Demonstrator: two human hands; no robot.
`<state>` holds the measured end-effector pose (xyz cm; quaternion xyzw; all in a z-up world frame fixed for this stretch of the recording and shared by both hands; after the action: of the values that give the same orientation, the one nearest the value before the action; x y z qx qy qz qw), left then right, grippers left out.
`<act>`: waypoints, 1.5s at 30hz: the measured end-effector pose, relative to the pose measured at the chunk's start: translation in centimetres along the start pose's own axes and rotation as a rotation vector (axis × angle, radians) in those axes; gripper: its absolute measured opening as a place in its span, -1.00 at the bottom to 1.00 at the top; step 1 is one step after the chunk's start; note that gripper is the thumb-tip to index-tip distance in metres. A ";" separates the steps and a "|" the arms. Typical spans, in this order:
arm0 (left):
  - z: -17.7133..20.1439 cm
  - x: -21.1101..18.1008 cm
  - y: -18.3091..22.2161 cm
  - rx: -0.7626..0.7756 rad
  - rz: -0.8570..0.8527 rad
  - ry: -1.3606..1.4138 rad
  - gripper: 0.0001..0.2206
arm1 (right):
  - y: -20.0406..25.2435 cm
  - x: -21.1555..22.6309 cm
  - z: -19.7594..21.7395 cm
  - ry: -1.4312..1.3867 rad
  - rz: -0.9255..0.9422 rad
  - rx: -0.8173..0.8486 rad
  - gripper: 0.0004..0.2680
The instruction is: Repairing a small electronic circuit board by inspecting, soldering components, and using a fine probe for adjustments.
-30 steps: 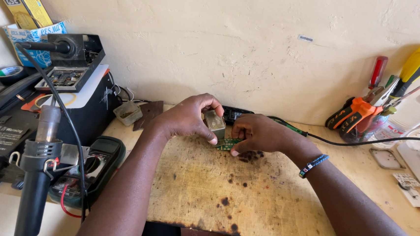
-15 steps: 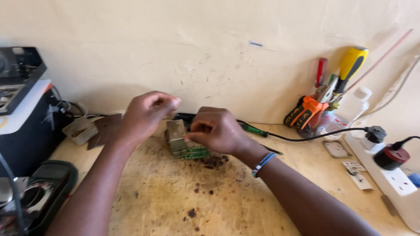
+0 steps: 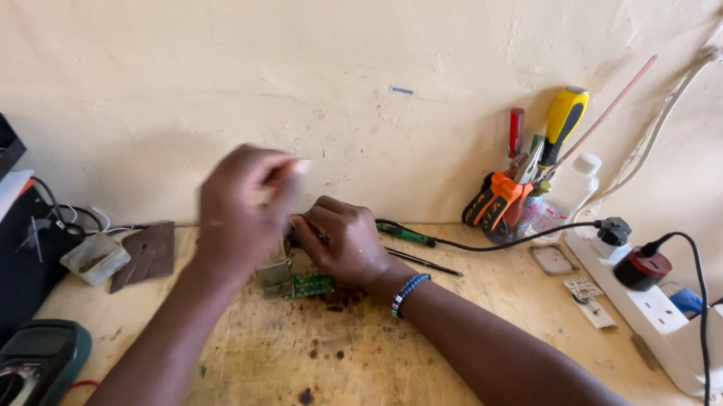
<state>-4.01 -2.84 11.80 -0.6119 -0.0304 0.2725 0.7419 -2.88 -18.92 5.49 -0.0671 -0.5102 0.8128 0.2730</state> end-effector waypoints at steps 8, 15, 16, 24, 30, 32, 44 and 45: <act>-16.8 -8.2 0.1 1.061 -0.019 -0.075 -0.87 | 0.5 0.3 0.2 0.013 -0.075 -0.053 -0.72; -19.0 -8.0 2.4 1.200 0.054 -0.006 -0.85 | 1.7 -1.0 -0.6 -0.003 -0.165 -0.151 -0.70; -19.6 -7.7 2.8 1.203 0.052 -0.004 -0.85 | 1.7 -1.0 0.0 -0.007 -0.194 -0.152 -0.71; -14.5 -6.8 -1.1 0.458 0.284 0.280 -0.83 | -0.9 3.2 0.6 -0.181 -0.338 -0.113 -0.78; -3.1 0.6 -3.6 -0.293 0.600 0.576 -0.70 | 0.4 -1.5 -1.0 0.012 -0.141 0.113 -0.73; -0.3 3.9 -1.6 -0.344 0.635 0.540 -0.72 | 0.6 -2.8 -1.1 -0.048 -0.146 0.080 -0.74; 1.3 8.5 1.9 -0.117 0.742 0.659 -0.87 | -5.7 1.0 -2.1 -0.341 -0.241 0.182 -0.87; 1.9 7.3 1.6 -0.128 0.761 0.692 -0.85 | -5.8 0.6 -2.5 -0.318 -0.222 0.174 -0.89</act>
<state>0.88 2.24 8.68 -0.6780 0.4250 0.3023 0.5180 -0.23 -14.74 9.50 0.1424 -0.4791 0.8191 0.2817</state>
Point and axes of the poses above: each hand's wrist, its own y-axis away from the middle knuckle, its own z-axis out of the back of the hand, x = y × z, the point moved 3 cm from there along -y, towards the middle knuckle, and after that the axes turned 3 degrees about x, right-handed, at the moved point
